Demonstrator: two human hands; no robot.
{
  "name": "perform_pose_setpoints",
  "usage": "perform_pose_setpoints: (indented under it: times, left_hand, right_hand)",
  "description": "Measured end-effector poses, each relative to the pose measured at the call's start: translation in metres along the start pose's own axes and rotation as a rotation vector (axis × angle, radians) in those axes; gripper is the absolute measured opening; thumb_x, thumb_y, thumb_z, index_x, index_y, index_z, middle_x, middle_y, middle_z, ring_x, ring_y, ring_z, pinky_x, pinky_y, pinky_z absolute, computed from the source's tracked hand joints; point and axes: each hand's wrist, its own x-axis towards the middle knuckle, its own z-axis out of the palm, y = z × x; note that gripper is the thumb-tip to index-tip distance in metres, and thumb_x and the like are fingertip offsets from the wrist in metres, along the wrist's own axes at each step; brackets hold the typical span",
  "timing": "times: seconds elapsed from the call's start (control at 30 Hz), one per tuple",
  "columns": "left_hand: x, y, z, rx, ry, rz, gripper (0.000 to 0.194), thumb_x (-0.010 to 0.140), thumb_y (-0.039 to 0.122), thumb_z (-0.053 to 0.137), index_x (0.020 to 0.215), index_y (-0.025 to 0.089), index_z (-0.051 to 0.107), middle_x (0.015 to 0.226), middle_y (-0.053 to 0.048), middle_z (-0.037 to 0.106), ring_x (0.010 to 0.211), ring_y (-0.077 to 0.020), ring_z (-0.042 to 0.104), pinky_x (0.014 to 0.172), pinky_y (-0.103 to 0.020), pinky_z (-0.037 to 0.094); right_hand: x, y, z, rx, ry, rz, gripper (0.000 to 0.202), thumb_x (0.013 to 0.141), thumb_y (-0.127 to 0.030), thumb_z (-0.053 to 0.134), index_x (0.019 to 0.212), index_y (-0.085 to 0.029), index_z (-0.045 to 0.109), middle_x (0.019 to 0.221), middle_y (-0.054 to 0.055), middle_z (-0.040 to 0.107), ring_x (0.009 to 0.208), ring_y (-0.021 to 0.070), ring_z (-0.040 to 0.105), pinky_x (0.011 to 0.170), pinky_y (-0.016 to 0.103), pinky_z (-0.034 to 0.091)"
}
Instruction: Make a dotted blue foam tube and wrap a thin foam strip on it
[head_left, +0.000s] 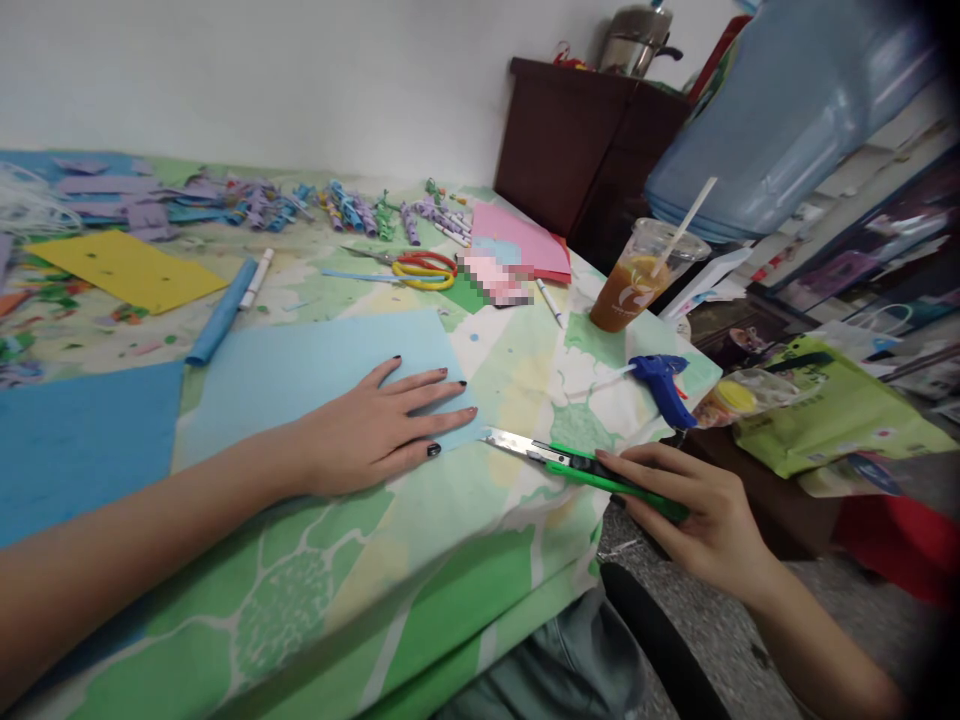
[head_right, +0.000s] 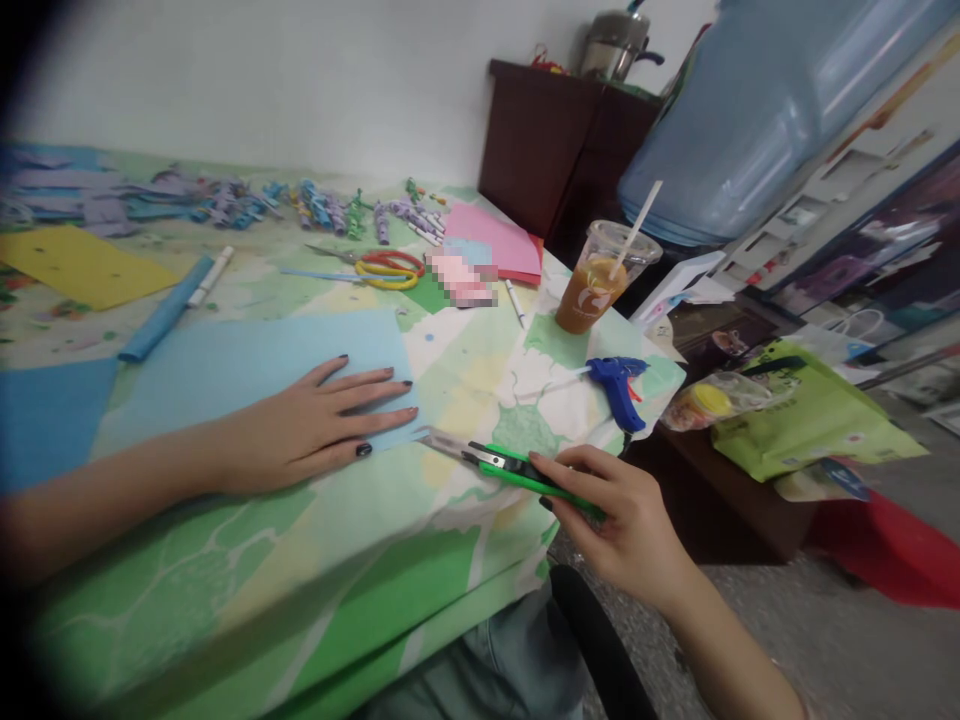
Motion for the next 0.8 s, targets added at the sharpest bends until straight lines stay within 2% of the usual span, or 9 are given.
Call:
perform_pose_setpoints:
  times: [0.13, 0.3, 0.4, 0.5, 0.6, 0.67, 0.8]
  left_hand:
    - [0.008, -0.002, 0.003, -0.021, -0.061, -0.081, 0.05, 0.101, 0.039, 0.024, 0.149, 0.037, 0.015, 0.157, -0.001, 0.021, 0.144, -0.0253, 0.019, 0.113, -0.055, 0.006]
    - [0.021, -0.008, 0.002, -0.047, -0.066, -0.192, 0.049, 0.1, 0.037, 0.026, 0.148, 0.031, 0.024, 0.156, -0.006, 0.026, 0.144, -0.0296, 0.019, 0.109, -0.065, 0.01]
    - [0.016, -0.014, 0.0, -0.124, 0.029, -0.126, 0.045, 0.099, 0.034, 0.031, 0.143, 0.028, 0.036, 0.152, -0.01, 0.035, 0.14, -0.0287, 0.029, 0.11, -0.064, 0.017]
    - [0.004, -0.021, -0.002, -0.197, 0.108, -0.004, 0.042, 0.099, 0.027, 0.033, 0.139, 0.03, 0.043, 0.149, -0.008, 0.038, 0.138, -0.0244, 0.034, 0.112, -0.052, 0.026]
    - [-0.004, -0.023, -0.002, -0.105, 0.063, 0.056, 0.045, 0.098, 0.029, 0.038, 0.142, 0.036, 0.038, 0.15, -0.006, 0.037, 0.139, -0.0272, 0.03, 0.113, -0.053, 0.023]
    - [-0.006, -0.022, -0.001, -0.048, 0.029, 0.048, 0.047, 0.098, 0.03, 0.037, 0.143, 0.042, 0.033, 0.151, -0.004, 0.036, 0.139, -0.0288, 0.03, 0.113, -0.056, 0.019]
    - [-0.005, -0.02, 0.001, -0.036, 0.026, 0.023, 0.048, 0.097, 0.031, 0.036, 0.143, 0.047, 0.03, 0.152, 0.0, 0.034, 0.137, -0.0275, 0.032, 0.113, -0.053, 0.018]
  right_hand:
    - [0.005, 0.007, 0.002, 0.006, 0.031, 0.019, 0.037, 0.086, -0.016, 0.059, 0.122, -0.02, 0.064, 0.105, 0.01, 0.066, 0.089, 0.0174, 0.065, 0.073, 0.025, 0.054]
    - [0.022, 0.026, 0.003, 0.002, 0.058, -0.011, 0.036, 0.087, -0.019, 0.059, 0.122, -0.021, 0.064, 0.103, 0.01, 0.069, 0.089, 0.0185, 0.066, 0.075, 0.028, 0.054]
    - [0.031, 0.035, 0.003, 0.027, 0.042, -0.018, 0.033, 0.088, -0.021, 0.057, 0.12, -0.021, 0.066, 0.103, 0.011, 0.069, 0.088, 0.0191, 0.067, 0.075, 0.03, 0.055]
    - [0.035, 0.039, 0.002, 0.037, 0.029, -0.035, 0.032, 0.087, -0.02, 0.057, 0.118, -0.021, 0.067, 0.102, 0.01, 0.069, 0.088, 0.019, 0.067, 0.075, 0.03, 0.054]
    - [0.037, 0.039, 0.002, 0.023, 0.021, -0.05, 0.034, 0.087, -0.019, 0.057, 0.119, -0.023, 0.066, 0.102, 0.01, 0.068, 0.088, 0.019, 0.066, 0.075, 0.03, 0.054]
    - [0.037, 0.037, 0.002, 0.017, 0.015, -0.052, 0.034, 0.087, -0.019, 0.057, 0.12, -0.023, 0.066, 0.102, 0.01, 0.068, 0.088, 0.0192, 0.066, 0.074, 0.03, 0.053]
    - [0.039, 0.035, 0.003, 0.011, -0.004, -0.057, 0.035, 0.086, -0.018, 0.056, 0.119, -0.022, 0.067, 0.102, 0.01, 0.067, 0.087, 0.0196, 0.066, 0.074, 0.031, 0.053]
